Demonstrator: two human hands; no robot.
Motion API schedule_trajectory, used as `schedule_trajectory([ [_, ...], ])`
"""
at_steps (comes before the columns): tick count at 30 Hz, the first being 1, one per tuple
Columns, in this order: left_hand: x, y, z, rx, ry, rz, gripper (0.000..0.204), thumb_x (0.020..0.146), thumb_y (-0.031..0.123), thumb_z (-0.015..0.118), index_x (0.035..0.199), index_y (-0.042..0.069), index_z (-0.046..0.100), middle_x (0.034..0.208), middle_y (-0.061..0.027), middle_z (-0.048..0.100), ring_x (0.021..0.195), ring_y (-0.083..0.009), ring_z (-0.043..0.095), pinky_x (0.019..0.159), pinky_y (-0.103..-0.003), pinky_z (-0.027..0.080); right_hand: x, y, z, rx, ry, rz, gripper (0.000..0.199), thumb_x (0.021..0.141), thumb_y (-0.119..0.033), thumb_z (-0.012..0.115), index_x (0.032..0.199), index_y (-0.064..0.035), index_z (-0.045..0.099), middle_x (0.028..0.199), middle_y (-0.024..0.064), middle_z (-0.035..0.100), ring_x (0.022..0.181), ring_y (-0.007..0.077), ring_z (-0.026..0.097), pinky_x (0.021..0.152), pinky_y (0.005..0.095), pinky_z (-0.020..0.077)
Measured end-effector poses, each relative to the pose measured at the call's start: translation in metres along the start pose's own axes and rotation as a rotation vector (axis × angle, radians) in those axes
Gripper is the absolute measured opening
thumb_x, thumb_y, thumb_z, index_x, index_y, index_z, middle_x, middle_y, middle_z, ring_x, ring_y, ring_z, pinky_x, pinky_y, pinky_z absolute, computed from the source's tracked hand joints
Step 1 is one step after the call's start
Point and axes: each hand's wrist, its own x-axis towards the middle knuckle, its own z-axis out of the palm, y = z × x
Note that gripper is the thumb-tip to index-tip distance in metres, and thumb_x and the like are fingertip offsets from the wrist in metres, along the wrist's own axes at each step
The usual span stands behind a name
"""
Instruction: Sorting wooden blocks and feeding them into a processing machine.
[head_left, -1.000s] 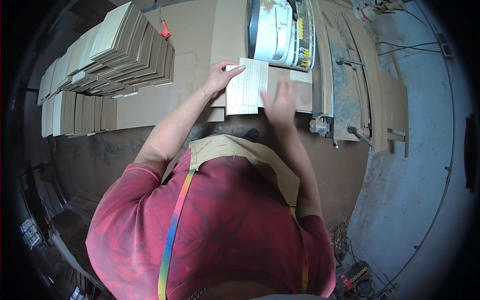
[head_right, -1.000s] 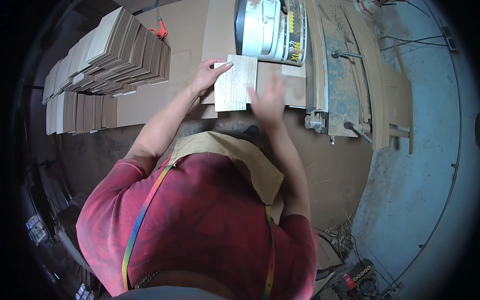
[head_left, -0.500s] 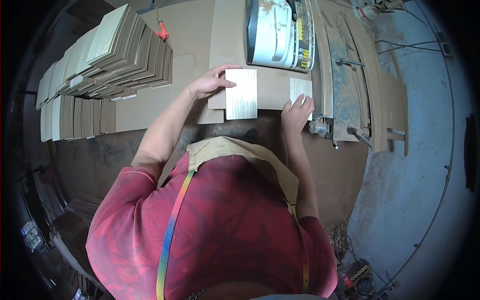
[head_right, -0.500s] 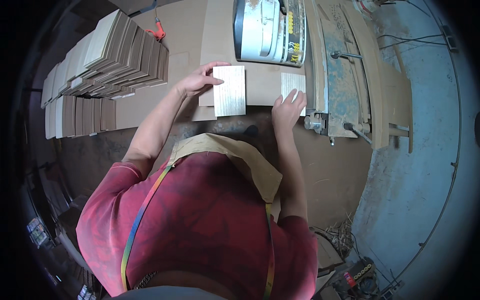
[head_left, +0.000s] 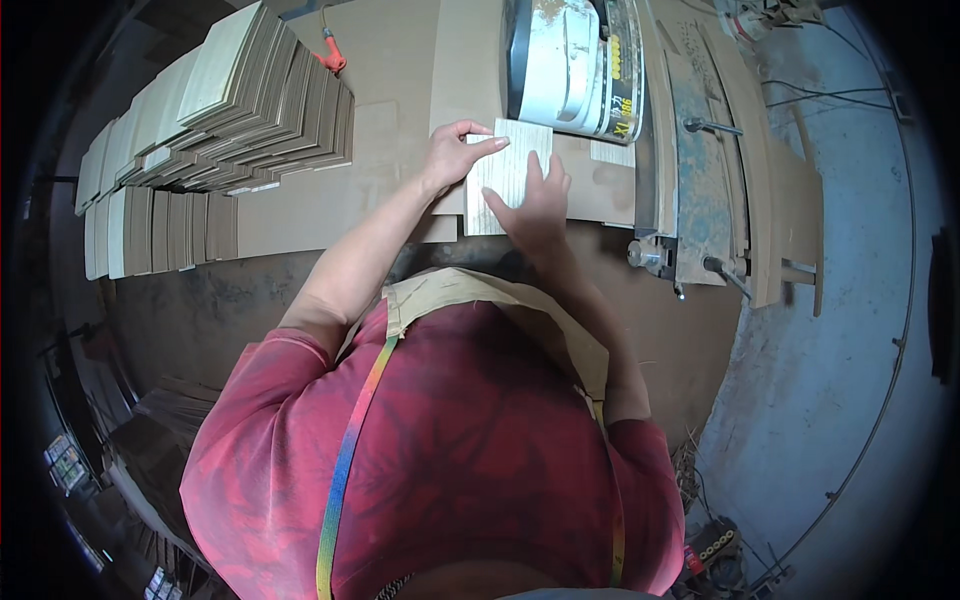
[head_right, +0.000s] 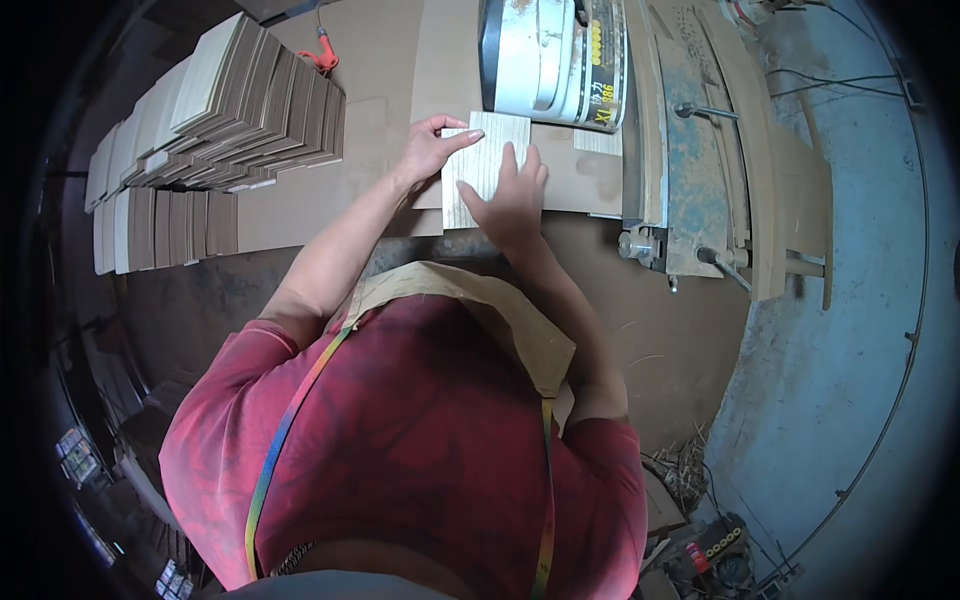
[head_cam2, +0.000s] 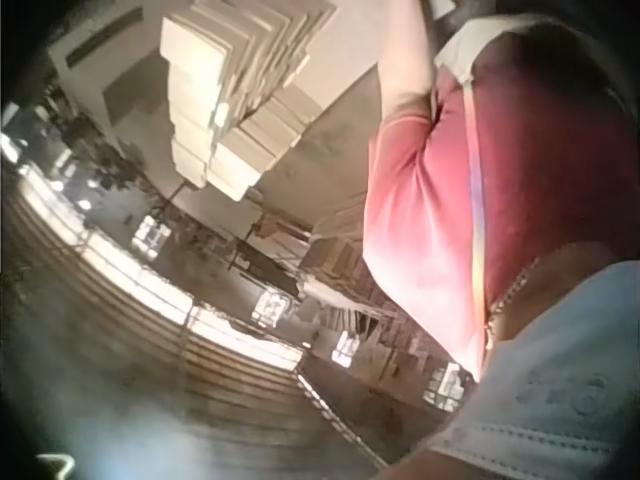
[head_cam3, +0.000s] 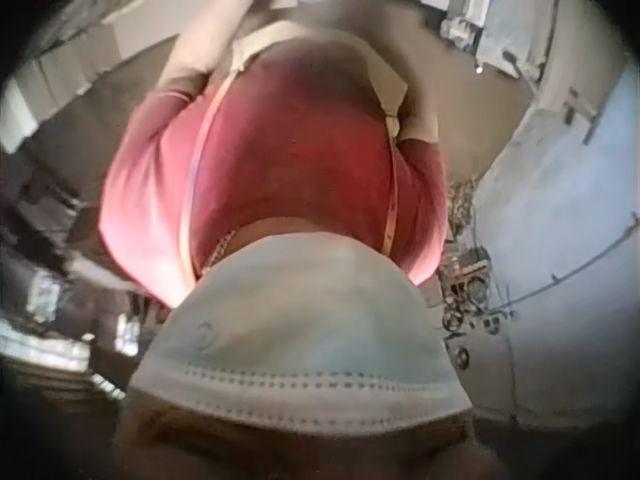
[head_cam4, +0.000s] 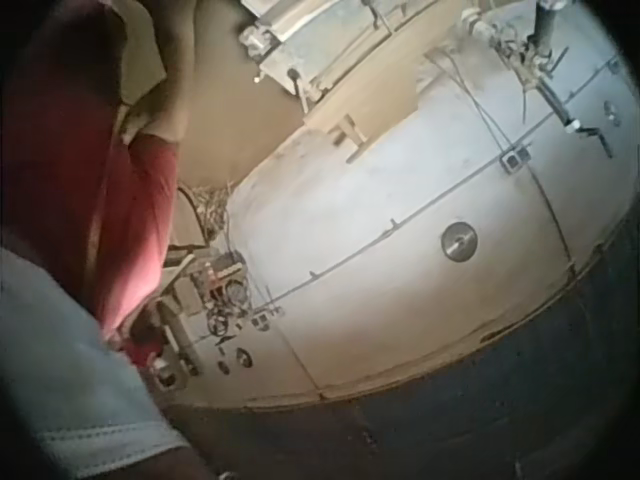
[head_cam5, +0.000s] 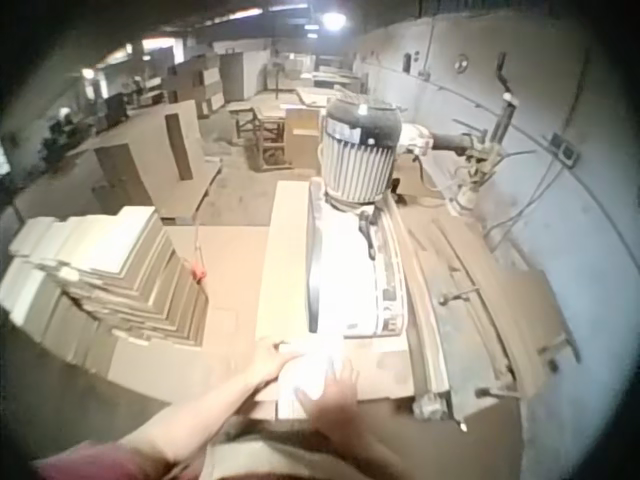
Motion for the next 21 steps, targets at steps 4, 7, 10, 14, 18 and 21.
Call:
schedule_trajectory([
  [4, -0.003, 0.013, -0.011, -0.011, 0.087, -0.045, 0.04, 0.094, 0.012, 0.088, 0.128, -0.002, 0.073, 0.109, -0.0116, 0.077, 0.087, -0.0174, 0.074, 0.08, -0.028, 0.064, -0.031, 0.026, -0.031, -0.085, -0.024, 0.038, 0.084, 0.082, -0.031, 0.089, 0.149, 0.0076, 0.056, 0.144, 0.0351, 0.056, 0.123, 0.055, 0.056, 0.104, 0.0582, 0.0526],
  [7, -0.017, 0.014, -0.028, -0.045, 0.175, -0.121, 0.04, 0.094, 0.011, 0.088, 0.128, -0.003, 0.073, 0.11, -0.0121, 0.076, 0.089, -0.0173, 0.074, 0.082, -0.028, 0.064, -0.046, 0.057, -0.05, -0.358, -0.066, 0.314, 0.074, 0.086, -0.029, 0.085, 0.146, 0.0067, 0.059, 0.144, 0.0342, 0.056, 0.124, 0.0525, 0.056, 0.105, 0.058, 0.0519],
  [10, -0.015, 0.021, -0.043, -0.316, -0.173, -0.029, 0.044, 0.095, 0.006, 0.085, 0.135, -0.001, 0.068, 0.116, -0.0148, 0.075, 0.091, -0.0184, 0.074, 0.083, -0.029, 0.065, -0.035, 0.12, -0.025, -0.504, 0.172, 0.119, 0.065, 0.091, -0.026, 0.081, 0.143, 0.0064, 0.062, 0.144, 0.0332, 0.057, 0.125, 0.0497, 0.056, 0.106, 0.0569, 0.0516],
  [14, -0.004, 0.012, -0.05, -0.37, -0.34, 0.025, 0.049, 0.096, 0.002, 0.082, 0.142, 0.0, 0.064, 0.122, -0.0163, 0.073, 0.097, -0.0197, 0.074, 0.088, -0.031, 0.065, 0.014, 0.132, 0.001, -0.451, 0.255, 0.096, 0.057, 0.094, -0.023, 0.078, 0.141, 0.0063, 0.065, 0.143, 0.0322, 0.058, 0.126, 0.0473, 0.057, 0.108, 0.0555, 0.0513],
  [18, 0.002, 0.011, -0.041, -0.298, -0.312, 0.018, 0.054, 0.096, -0.001, 0.08, 0.147, 0.0, 0.062, 0.126, -0.0158, 0.072, 0.103, -0.02, 0.073, 0.094, -0.031, 0.064, 0.025, 0.094, -0.001, -0.168, 0.178, 0.053, 0.056, 0.092, -0.025, 0.081, 0.137, 0.0069, 0.069, 0.141, 0.0329, 0.059, 0.122, 0.0464, 0.06, 0.106, 0.0546, 0.0531],
  [21, -0.007, 0.013, -0.017, -0.136, -0.096, -0.102, 0.057, 0.094, -0.003, 0.08, 0.149, -0.001, 0.062, 0.124, -0.0126, 0.073, 0.104, -0.0181, 0.072, 0.095, -0.027, 0.061, 0.003, 0.008, -0.006, 0.056, -0.018, -0.03, 0.068, 0.086, -0.028, 0.085, 0.14, 0.0069, 0.065, 0.141, 0.0356, 0.057, 0.116, 0.049, 0.062, 0.1, 0.0562, 0.0551],
])
